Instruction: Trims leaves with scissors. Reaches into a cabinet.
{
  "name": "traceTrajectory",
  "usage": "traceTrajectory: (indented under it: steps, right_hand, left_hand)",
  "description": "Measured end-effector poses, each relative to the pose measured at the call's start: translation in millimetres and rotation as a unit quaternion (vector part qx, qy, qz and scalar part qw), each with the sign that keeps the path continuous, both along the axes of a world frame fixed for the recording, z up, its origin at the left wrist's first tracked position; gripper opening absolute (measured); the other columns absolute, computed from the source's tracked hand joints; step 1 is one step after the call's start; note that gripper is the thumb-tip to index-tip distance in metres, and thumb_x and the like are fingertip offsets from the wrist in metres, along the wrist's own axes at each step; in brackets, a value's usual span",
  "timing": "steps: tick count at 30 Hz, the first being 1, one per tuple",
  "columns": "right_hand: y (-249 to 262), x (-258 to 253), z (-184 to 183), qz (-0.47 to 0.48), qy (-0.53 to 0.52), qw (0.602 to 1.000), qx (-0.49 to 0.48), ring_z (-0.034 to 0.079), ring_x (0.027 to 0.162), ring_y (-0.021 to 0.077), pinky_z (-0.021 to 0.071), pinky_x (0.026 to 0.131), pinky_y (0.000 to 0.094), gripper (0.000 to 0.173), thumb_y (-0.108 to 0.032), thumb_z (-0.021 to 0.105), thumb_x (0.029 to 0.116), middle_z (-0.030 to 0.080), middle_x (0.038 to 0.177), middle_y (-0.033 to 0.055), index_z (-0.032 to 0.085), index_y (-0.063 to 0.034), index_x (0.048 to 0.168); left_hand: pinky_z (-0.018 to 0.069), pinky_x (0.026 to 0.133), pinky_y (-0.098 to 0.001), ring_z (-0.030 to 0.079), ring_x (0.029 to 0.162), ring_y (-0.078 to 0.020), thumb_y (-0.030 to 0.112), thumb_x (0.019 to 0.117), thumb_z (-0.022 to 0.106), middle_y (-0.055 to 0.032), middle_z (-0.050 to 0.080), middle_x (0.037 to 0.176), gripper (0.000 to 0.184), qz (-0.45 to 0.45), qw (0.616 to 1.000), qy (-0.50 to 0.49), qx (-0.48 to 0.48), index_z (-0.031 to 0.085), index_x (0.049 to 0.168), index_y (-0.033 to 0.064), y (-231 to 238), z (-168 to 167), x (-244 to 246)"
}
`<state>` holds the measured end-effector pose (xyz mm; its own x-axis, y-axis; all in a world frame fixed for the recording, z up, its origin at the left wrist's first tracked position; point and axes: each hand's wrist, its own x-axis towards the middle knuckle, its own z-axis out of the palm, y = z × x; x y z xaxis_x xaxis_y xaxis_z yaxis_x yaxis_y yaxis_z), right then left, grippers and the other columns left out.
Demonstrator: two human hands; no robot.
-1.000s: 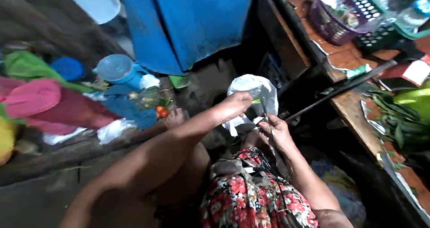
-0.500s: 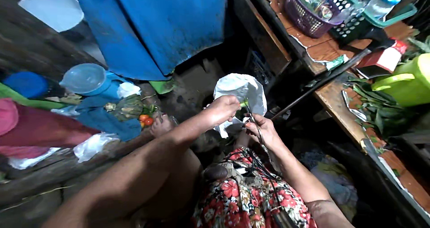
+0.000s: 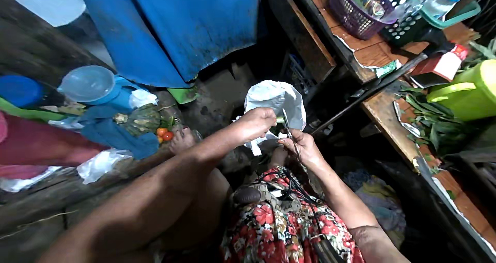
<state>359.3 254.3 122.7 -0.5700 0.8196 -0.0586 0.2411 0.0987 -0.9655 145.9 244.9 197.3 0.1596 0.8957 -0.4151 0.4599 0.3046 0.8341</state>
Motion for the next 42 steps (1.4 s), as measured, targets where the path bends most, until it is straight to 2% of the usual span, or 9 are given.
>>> traceTrajectory:
  steps: [2, 12, 23, 26, 29, 33, 35, 40, 42]
  right_hand:
    - [1, 2, -2, 0.001, -0.005, 1.000, -0.003, 0.061, 0.061, 0.0051, 0.0538, 0.059, 0.0232, 0.031, -0.028, 0.069, 0.0986, 0.067, 0.076, 0.0007, 0.069, -0.0013, 0.115]
    - [-1, 0, -1, -0.005, -0.016, 1.000, -0.022, 0.068, 0.077, 0.0067, 0.0586, 0.075, 0.0256, 0.037, -0.028, 0.073, 0.0951, 0.072, 0.091, 0.0043, 0.068, 0.0000, 0.118]
    - [0, -5, 3, -0.010, -0.046, 0.998, 0.039, 0.064, 0.070, 0.0048, 0.0556, 0.068, 0.0241, 0.032, -0.028, 0.074, 0.0949, 0.070, 0.084, 0.0019, 0.069, -0.0042, 0.116]
    - [0, -6, 4, -0.014, -0.051, 0.998, 0.046, 0.064, 0.070, 0.0066, 0.0561, 0.069, 0.0261, 0.031, -0.024, 0.074, 0.0953, 0.071, 0.086, 0.0043, 0.069, -0.0026, 0.117]
    - [0, -6, 7, -0.006, -0.057, 0.998, 0.039, 0.065, 0.073, 0.0109, 0.0569, 0.071, 0.0307, 0.030, -0.022, 0.073, 0.0958, 0.071, 0.089, 0.0082, 0.069, -0.0003, 0.116]
    - [4, -4, 10, 0.020, -0.046, 0.998, 0.035, 0.067, 0.080, 0.0130, 0.0563, 0.079, 0.0331, 0.031, -0.024, 0.071, 0.0971, 0.072, 0.092, 0.0120, 0.070, 0.0032, 0.112]
    - [6, -3, 10, 0.028, -0.040, 0.998, 0.033, 0.065, 0.079, 0.0135, 0.0544, 0.078, 0.0331, 0.032, -0.026, 0.068, 0.0986, 0.071, 0.091, 0.0125, 0.070, 0.0042, 0.110]
    - [8, -2, 11, -0.020, -0.016, 1.000, -0.004, 0.061, 0.074, 0.0127, 0.0522, 0.073, 0.0312, 0.034, -0.025, 0.066, 0.0999, 0.067, 0.087, 0.0116, 0.066, 0.0053, 0.115]
    - [11, 1, 12, -0.040, -0.022, 0.999, -0.021, 0.063, 0.078, 0.0145, 0.0532, 0.077, 0.0326, 0.036, -0.025, 0.067, 0.0993, 0.069, 0.093, 0.0136, 0.065, 0.0046, 0.121]
  left_hand:
    - [0.0444, 0.059, -0.0286, 0.049, 0.060, -0.0125, 0.015, 0.1086, 0.048, -0.0053, 0.053, 0.073, 0.022, 0.002, 1.000, 0.001, -0.002, 0.064, 0.101, 0.0019, 0, 0, 0]
    - [0.0495, 0.062, -0.0264, 0.055, 0.063, -0.0121, 0.015, 0.1093, 0.047, -0.0049, 0.054, 0.075, 0.021, 0.054, 0.997, -0.051, 0.026, 0.061, 0.102, 0.0015, 1, -7, -1]
    - [0.0492, 0.063, -0.0273, 0.054, 0.063, -0.0125, 0.015, 0.1095, 0.047, -0.0049, 0.054, 0.074, 0.021, 0.014, 1.000, -0.001, 0.015, 0.062, 0.101, 0.0028, 1, -3, 4]
    - [0.0477, 0.061, -0.0268, 0.053, 0.062, -0.0123, 0.016, 0.1097, 0.047, -0.0050, 0.053, 0.073, 0.022, 0.022, 1.000, -0.009, 0.013, 0.061, 0.099, 0.0029, 2, -4, 5]
    - [0.0508, 0.062, -0.0292, 0.056, 0.064, -0.0129, 0.018, 0.1096, 0.047, -0.0058, 0.056, 0.076, 0.022, 0.019, 0.999, -0.019, 0.026, 0.061, 0.101, 0.0030, 1, -11, 4]
    - [0.0520, 0.062, -0.0271, 0.057, 0.064, -0.0104, 0.017, 0.1092, 0.048, -0.0039, 0.057, 0.075, 0.020, 0.015, 0.999, 0.000, 0.035, 0.062, 0.102, 0.0038, 0, -12, 3]
    - [0.0515, 0.063, -0.0242, 0.056, 0.063, -0.0085, 0.013, 0.1086, 0.049, -0.0024, 0.055, 0.074, 0.017, 0.031, 0.999, -0.004, 0.018, 0.061, 0.104, 0.0019, 2, -10, 6]
    - [0.0503, 0.059, -0.0172, 0.055, 0.058, -0.0018, 0.008, 0.1074, 0.047, 0.0042, 0.053, 0.069, 0.014, 0.062, 0.998, -0.031, 0.009, 0.058, 0.101, 0.0040, 4, -9, 12]
    - [0.0505, 0.059, -0.0163, 0.056, 0.058, -0.0008, 0.008, 0.1068, 0.047, 0.0056, 0.055, 0.068, 0.014, 0.070, 0.997, -0.029, 0.026, 0.059, 0.101, 0.0043, 5, -11, 13]
